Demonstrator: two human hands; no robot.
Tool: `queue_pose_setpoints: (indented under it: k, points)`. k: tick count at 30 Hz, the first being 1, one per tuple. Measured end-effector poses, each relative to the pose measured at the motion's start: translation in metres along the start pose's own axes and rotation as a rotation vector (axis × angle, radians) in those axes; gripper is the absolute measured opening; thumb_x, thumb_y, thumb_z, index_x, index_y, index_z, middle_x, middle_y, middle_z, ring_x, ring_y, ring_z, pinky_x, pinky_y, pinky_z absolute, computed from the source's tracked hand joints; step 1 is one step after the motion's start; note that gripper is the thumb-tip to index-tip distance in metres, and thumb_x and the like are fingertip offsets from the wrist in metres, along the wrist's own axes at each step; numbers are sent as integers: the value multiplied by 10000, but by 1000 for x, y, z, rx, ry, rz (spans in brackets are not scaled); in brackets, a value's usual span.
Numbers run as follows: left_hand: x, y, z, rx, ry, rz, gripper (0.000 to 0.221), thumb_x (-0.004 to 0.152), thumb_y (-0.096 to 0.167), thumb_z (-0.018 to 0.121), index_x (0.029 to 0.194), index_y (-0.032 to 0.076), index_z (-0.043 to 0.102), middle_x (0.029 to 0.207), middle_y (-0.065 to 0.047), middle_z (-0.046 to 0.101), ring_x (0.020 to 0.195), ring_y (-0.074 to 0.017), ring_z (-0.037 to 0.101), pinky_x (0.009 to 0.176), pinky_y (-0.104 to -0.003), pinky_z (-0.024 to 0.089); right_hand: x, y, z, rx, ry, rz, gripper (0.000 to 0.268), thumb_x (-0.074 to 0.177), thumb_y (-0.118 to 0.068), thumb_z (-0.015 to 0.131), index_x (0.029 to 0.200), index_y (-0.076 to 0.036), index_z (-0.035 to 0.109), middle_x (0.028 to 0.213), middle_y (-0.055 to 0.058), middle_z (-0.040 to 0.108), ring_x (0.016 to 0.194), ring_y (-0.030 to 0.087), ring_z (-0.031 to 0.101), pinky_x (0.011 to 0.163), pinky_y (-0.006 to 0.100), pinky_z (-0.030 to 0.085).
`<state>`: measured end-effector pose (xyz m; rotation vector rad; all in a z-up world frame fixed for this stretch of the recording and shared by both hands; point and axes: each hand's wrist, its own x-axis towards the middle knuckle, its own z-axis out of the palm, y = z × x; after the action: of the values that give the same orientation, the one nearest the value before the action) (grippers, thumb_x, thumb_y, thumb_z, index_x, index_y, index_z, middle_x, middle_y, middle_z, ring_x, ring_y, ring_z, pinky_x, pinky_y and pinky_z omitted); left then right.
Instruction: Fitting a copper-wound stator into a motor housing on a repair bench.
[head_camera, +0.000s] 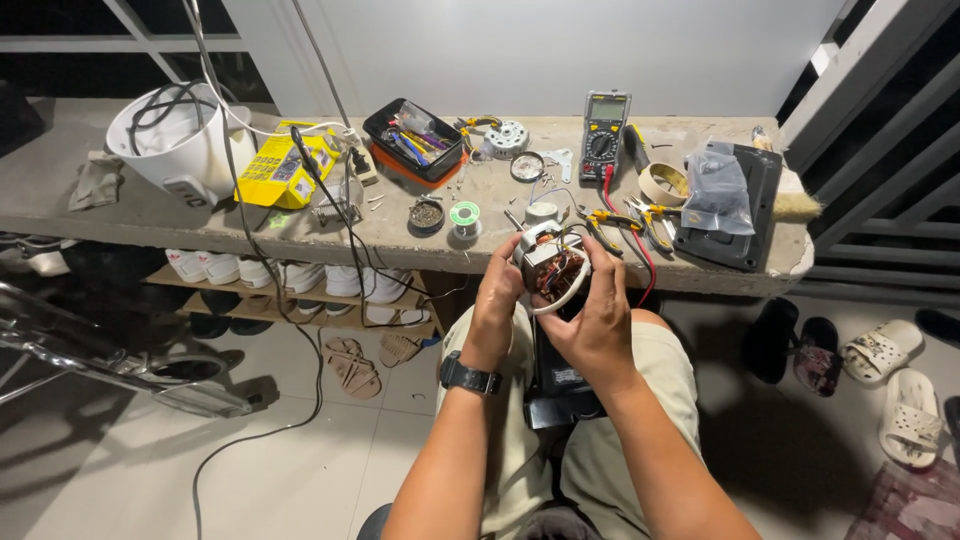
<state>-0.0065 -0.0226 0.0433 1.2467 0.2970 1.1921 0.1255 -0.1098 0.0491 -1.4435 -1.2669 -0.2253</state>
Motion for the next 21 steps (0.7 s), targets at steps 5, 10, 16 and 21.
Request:
queue_pose_setpoints:
  k: [5,10,16,21]
  points:
    - [8,-42,-31,111,3,0,681,1107,304,829,1698,59,595,1238,-192,789,1206,-231,738,1078,-438,627,-3,0,5,-31,19,-25,1019,790,-276,1070,1655,-34,588,1426,246,673,1292,513,741,1094,597,611]
    - [11,-36,-34,167,-1,-12,659,1111,272,845,1694,72,611,1273,-202,821,1221,-222,753,1081,-435,637,6,-7,-7,34,-24,2,1125,725,-221,1077,1693,-26,538,1416,307,680,1293,566,728,1078,662,599]
    - [13,-41,-47,184,-12,-43,664,1134,322,816,1715,85,598,1420,-196,807,1313,-228,719,1177,-459,586,-14,42,-23,567,-296,311,1224,818,-22,969,1840,-120,303,1758,250,515,1579,393,540,1156,550,581]
    - [11,-31,-43,166,-42,-75,669,1126,334,821,1716,106,604,1451,-196,802,1362,-235,711,1198,-471,581,-20,40,-28,374,136,279,349,1058,40,802,1403,-15,790,1202,152,817,1124,234,809,919,315,680]
